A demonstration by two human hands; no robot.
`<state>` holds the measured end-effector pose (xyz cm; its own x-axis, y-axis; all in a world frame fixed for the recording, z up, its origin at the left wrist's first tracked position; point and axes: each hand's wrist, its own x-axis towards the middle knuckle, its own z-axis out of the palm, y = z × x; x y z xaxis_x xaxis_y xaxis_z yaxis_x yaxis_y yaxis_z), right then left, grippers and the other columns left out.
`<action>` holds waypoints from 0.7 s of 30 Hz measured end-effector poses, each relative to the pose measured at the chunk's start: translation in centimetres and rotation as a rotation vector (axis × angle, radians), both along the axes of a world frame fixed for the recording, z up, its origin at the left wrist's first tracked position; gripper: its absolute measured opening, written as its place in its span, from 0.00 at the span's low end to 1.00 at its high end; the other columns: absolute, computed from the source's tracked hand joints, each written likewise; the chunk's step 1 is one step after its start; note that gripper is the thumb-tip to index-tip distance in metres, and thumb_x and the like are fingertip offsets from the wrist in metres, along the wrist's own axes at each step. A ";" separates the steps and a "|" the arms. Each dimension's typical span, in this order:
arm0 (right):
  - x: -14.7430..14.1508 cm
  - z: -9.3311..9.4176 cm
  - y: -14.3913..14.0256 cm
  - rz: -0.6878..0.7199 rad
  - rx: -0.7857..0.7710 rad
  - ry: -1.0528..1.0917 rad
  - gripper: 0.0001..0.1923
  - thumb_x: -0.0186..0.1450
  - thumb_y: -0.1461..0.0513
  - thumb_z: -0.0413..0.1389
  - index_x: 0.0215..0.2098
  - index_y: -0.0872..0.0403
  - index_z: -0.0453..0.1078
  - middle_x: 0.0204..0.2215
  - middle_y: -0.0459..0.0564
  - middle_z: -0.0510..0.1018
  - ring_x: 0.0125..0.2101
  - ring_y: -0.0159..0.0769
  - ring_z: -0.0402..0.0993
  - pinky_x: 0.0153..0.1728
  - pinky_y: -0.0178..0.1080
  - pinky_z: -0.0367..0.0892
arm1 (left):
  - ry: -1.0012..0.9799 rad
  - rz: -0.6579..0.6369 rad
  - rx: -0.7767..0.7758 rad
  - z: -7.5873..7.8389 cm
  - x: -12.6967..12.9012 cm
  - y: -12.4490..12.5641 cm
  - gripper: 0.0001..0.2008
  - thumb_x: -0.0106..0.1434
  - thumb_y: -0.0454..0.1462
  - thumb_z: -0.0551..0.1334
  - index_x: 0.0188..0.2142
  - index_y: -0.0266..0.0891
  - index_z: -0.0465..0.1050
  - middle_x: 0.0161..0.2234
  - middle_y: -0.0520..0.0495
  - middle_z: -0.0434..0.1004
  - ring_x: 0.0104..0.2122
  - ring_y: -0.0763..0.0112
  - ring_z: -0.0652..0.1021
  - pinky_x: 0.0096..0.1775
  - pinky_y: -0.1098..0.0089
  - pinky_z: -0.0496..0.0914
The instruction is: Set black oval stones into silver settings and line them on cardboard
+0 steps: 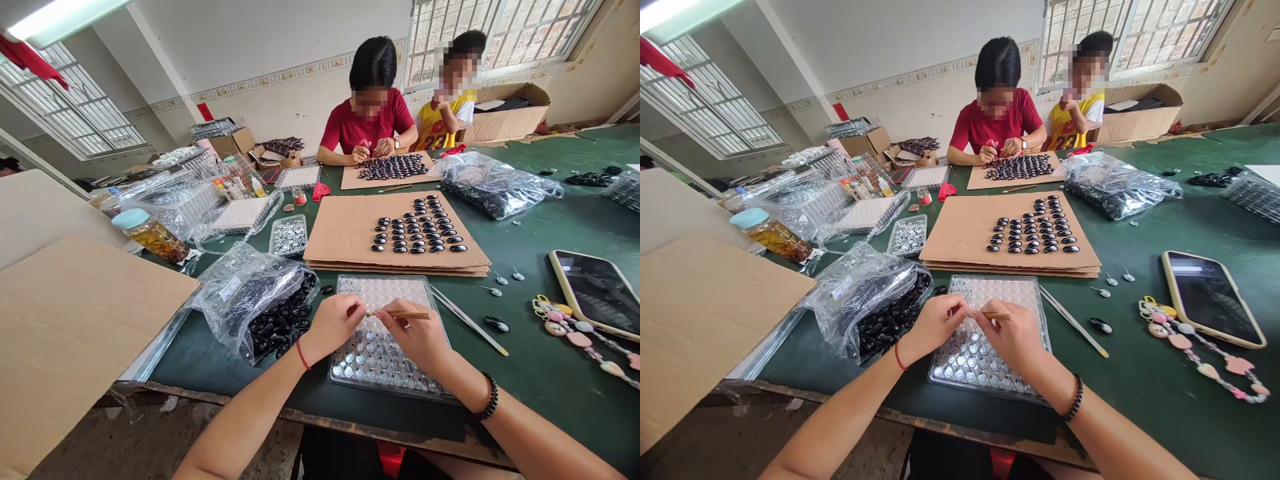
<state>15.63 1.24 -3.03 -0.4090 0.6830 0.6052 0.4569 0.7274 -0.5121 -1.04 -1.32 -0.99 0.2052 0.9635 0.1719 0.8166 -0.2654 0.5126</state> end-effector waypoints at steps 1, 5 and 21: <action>0.0 0.0 0.0 0.004 -0.020 -0.003 0.13 0.63 0.59 0.48 0.23 0.54 0.64 0.15 0.44 0.69 0.16 0.28 0.62 0.19 0.31 0.54 | -0.037 0.032 -0.006 -0.1 0.0 0.1 0.15 0.62 0.40 0.49 0.21 0.38 0.63 0.20 0.53 0.65 0.23 0.74 0.66 0.27 0.74 0.58; 0.1 0.0 -0.1 0.048 -0.105 0.044 0.10 0.64 0.60 0.47 0.26 0.54 0.63 0.16 0.43 0.69 0.16 0.27 0.62 0.18 0.30 0.55 | -0.281 0.116 -0.072 -0.3 0.1 0.2 0.16 0.62 0.43 0.48 0.23 0.38 0.63 0.20 0.54 0.65 0.21 0.75 0.66 0.25 0.75 0.59; 0.2 0.7 0.1 0.135 -0.611 0.557 0.11 0.63 0.57 0.48 0.28 0.55 0.64 0.21 0.47 0.71 0.13 0.27 0.63 0.16 0.32 0.60 | -0.874 0.099 -0.334 -0.6 0.0 0.3 0.16 0.50 0.41 0.64 0.36 0.33 0.73 0.31 0.43 0.76 0.30 0.69 0.75 0.34 0.68 0.70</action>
<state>15.82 1.29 -2.36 -0.2619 0.9229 0.2822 -0.0506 0.2788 -0.9590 -1.04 -1.04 -1.58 0.0486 0.9969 -0.0622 0.1177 0.0562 0.9915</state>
